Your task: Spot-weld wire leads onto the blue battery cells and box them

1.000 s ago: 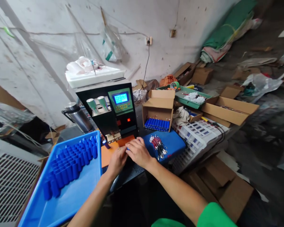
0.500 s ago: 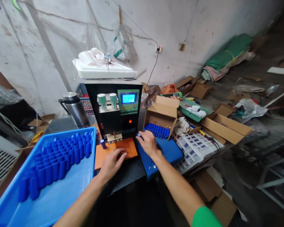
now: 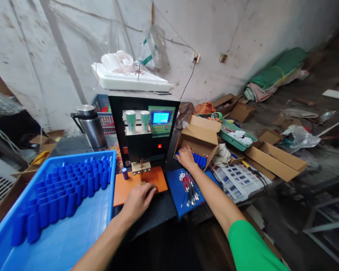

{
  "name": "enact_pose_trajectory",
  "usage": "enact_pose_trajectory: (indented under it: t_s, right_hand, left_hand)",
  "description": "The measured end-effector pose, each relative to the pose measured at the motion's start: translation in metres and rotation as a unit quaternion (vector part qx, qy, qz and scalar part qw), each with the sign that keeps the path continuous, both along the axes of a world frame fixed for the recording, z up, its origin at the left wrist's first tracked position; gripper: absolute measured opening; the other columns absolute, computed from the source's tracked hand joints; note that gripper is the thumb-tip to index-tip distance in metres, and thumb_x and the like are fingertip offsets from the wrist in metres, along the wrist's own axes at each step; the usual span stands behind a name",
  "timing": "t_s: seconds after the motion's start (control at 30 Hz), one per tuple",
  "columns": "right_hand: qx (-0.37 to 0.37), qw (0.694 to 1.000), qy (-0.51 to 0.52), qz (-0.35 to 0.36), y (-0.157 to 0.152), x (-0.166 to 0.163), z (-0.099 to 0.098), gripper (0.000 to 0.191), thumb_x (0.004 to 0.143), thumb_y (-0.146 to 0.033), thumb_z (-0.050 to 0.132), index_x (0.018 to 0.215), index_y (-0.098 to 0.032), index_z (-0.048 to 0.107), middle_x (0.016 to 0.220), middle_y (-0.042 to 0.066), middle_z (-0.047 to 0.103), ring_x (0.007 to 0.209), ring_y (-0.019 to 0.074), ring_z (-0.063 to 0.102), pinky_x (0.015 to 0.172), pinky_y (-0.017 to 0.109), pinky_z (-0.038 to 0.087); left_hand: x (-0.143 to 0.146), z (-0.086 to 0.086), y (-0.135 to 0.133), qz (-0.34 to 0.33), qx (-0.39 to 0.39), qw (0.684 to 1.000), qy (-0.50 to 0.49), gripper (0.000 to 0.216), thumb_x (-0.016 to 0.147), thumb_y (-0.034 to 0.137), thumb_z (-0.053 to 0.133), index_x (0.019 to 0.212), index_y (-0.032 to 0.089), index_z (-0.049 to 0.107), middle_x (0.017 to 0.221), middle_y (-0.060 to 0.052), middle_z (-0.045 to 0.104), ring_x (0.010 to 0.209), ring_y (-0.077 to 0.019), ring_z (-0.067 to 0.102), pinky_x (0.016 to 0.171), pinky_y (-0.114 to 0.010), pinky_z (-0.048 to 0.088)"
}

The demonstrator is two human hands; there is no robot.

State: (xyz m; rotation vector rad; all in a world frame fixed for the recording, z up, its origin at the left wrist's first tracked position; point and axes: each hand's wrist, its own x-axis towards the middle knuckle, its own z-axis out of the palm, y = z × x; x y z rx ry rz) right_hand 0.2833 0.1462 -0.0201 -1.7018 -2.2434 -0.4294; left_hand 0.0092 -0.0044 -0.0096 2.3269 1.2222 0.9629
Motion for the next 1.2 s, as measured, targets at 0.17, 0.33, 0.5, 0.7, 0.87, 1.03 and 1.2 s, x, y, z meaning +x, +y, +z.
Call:
enact_pose_trajectory:
  t_s: [0.17, 0.33, 0.5, 0.7, 0.87, 1.03, 1.2]
  right_hand:
    - [-0.009, 1.0, 0.024, 0.016, 0.007, 0.006, -0.005, 0.023, 0.089, -0.023, 0.06, 0.107, -0.009, 0.066, 0.113, 0.017, 0.065, 0.116, 0.0264, 0.051, 0.114, 0.048, 0.02]
    - [0.0, 0.999, 0.023, 0.022, -0.002, 0.002, 0.0, 0.033, 0.084, -0.025, 0.066, 0.11, -0.006, 0.065, 0.119, 0.019, 0.063, 0.122, 0.0298, 0.047, 0.115, 0.048, 0.02]
    - [0.021, 0.988, 0.152, -0.017, -0.038, 0.005, 0.004, 0.027, 0.092, -0.023, 0.052, 0.113, -0.01, 0.065, 0.114, 0.014, 0.066, 0.112, 0.0256, 0.055, 0.099, 0.036, 0.038]
    - [-0.186, 0.943, 0.237, -0.142, -0.064, 0.033, -0.002, 0.018, 0.088, -0.02, 0.055, 0.087, -0.017, 0.073, 0.088, 0.009, 0.073, 0.087, 0.0213, 0.067, 0.069, 0.024, 0.042]
    - [-0.207, 0.933, 0.247, -0.161, -0.069, 0.044, -0.01, 0.012, 0.08, -0.017, 0.063, 0.074, -0.015, 0.074, 0.08, 0.01, 0.073, 0.083, 0.0209, 0.068, 0.067, 0.022, 0.041]
    - [-0.203, 0.921, 0.282, -0.177, -0.068, 0.033, -0.017, 0.007, 0.074, -0.018, 0.068, 0.073, -0.014, 0.074, 0.075, 0.011, 0.072, 0.076, 0.0213, 0.068, 0.063, 0.023, 0.041]
    - [-0.183, 0.906, 0.339, -0.176, -0.068, 0.034, -0.019, 0.011, 0.074, -0.019, 0.066, 0.07, -0.012, 0.073, 0.067, 0.009, 0.07, 0.07, 0.0208, 0.067, 0.062, 0.023, 0.042]
  left_hand:
    - [0.001, 0.0, 0.002, -0.006, -0.001, 1.0, -0.009, 0.024, 0.095, 0.033, 0.046, 0.09, 0.021, 0.066, 0.081, -0.003, 0.068, 0.075, -0.0175, 0.064, 0.068, -0.028, 0.048]
    - [0.002, 0.003, 0.002, 0.001, -0.019, 1.0, -0.019, 0.024, 0.093, 0.035, 0.047, 0.089, 0.021, 0.067, 0.081, -0.003, 0.069, 0.073, -0.0167, 0.064, 0.066, -0.027, 0.048]
    - [0.002, 0.011, -0.005, 0.011, -0.018, 0.998, -0.055, 0.025, 0.091, 0.038, 0.051, 0.087, 0.019, 0.068, 0.08, -0.003, 0.07, 0.071, -0.0156, 0.064, 0.063, -0.025, 0.048]
    - [0.002, 0.017, -0.005, 0.02, -0.023, 0.997, -0.066, 0.032, 0.089, 0.042, 0.052, 0.076, 0.018, 0.069, 0.073, -0.004, 0.07, 0.066, -0.0152, 0.063, 0.064, -0.024, 0.048]
    - [0.0, 0.012, -0.001, 0.018, -0.034, 0.999, -0.035, 0.033, 0.089, 0.043, 0.052, 0.078, 0.018, 0.07, 0.072, -0.004, 0.07, 0.065, -0.0156, 0.062, 0.066, -0.025, 0.049]
    - [-0.003, 0.007, 0.001, 0.024, -0.044, 0.998, -0.031, 0.035, 0.089, 0.045, 0.051, 0.08, 0.019, 0.071, 0.073, -0.003, 0.07, 0.065, -0.0152, 0.061, 0.066, -0.025, 0.048]
    - [-0.004, 0.005, 0.003, 0.012, -0.058, 0.997, -0.048, 0.033, 0.089, 0.045, 0.052, 0.08, 0.018, 0.07, 0.076, -0.003, 0.072, 0.069, -0.016, 0.064, 0.069, -0.025, 0.049]
